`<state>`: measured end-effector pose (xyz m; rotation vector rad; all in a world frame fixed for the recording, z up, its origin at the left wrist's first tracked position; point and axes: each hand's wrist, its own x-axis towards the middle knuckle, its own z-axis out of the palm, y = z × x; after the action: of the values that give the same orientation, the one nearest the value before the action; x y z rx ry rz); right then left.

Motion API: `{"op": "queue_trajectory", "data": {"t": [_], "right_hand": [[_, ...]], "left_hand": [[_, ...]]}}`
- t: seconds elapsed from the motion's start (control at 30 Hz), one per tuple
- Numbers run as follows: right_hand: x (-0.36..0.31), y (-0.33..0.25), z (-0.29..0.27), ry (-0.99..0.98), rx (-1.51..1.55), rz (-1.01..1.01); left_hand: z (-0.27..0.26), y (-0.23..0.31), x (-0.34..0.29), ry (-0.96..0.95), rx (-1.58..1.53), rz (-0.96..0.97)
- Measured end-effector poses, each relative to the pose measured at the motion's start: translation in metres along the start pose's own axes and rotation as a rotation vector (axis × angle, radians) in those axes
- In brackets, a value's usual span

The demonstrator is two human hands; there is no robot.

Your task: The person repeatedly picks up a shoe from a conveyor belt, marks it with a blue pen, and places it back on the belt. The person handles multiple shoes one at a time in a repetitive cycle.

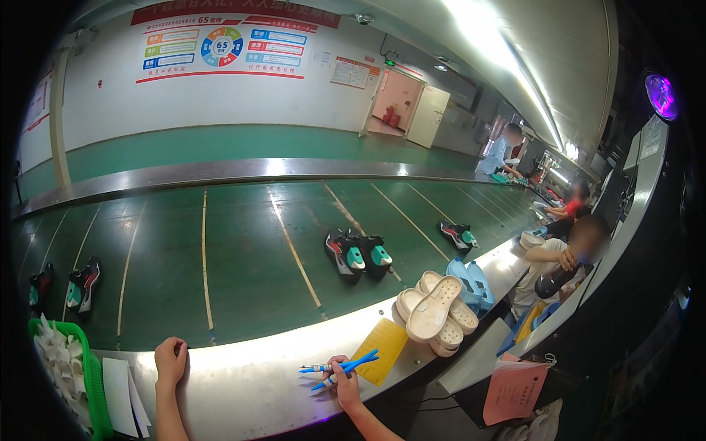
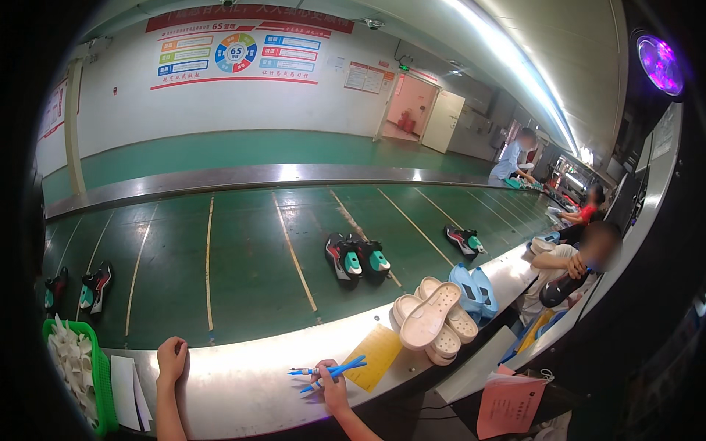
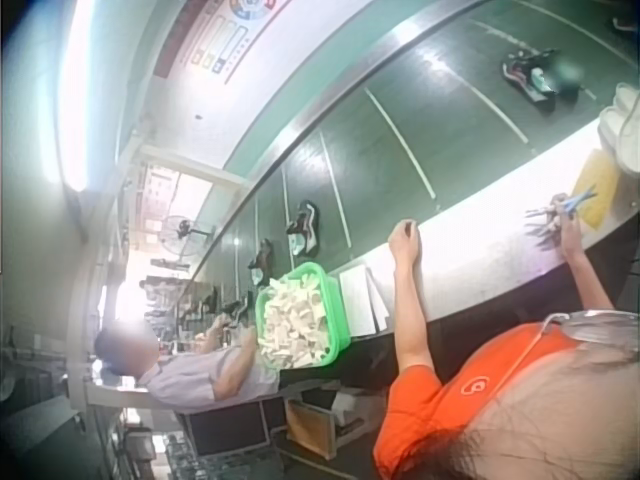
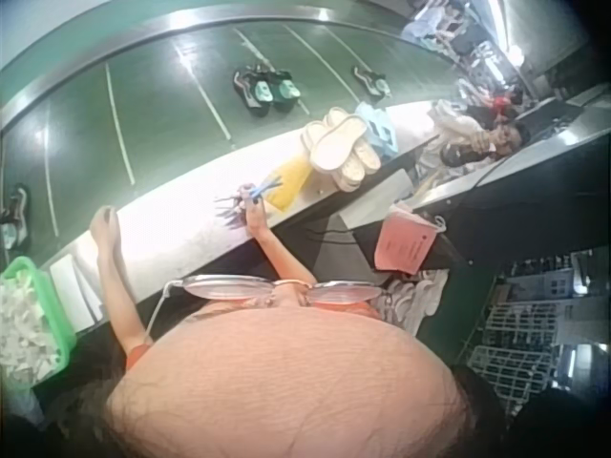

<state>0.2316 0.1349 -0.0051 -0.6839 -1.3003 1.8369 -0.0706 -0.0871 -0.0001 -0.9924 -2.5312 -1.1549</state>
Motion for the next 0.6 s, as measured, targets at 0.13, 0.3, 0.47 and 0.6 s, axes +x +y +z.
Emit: {"op": "queue_trajectory", "data": {"t": [0.13,0.3,0.47,0.6], "right_hand": [[-0.002,-0.004,0.004,0.0,-0.006,-0.01],[-0.003,-0.002,0.007,-0.008,-0.009,-0.012],[-0.001,0.001,0.006,-0.012,0.0,-0.016],[0.0,0.003,0.005,-0.004,-0.008,-0.03]], "left_hand": [[-0.002,0.001,0.0,-0.001,-0.006,0.0],[-0.004,-0.002,0.0,0.006,-0.013,0.005],[-0.002,-0.004,0.0,0.007,-0.007,0.003],[0.002,-0.008,0.0,0.0,-0.003,0.004]]}}
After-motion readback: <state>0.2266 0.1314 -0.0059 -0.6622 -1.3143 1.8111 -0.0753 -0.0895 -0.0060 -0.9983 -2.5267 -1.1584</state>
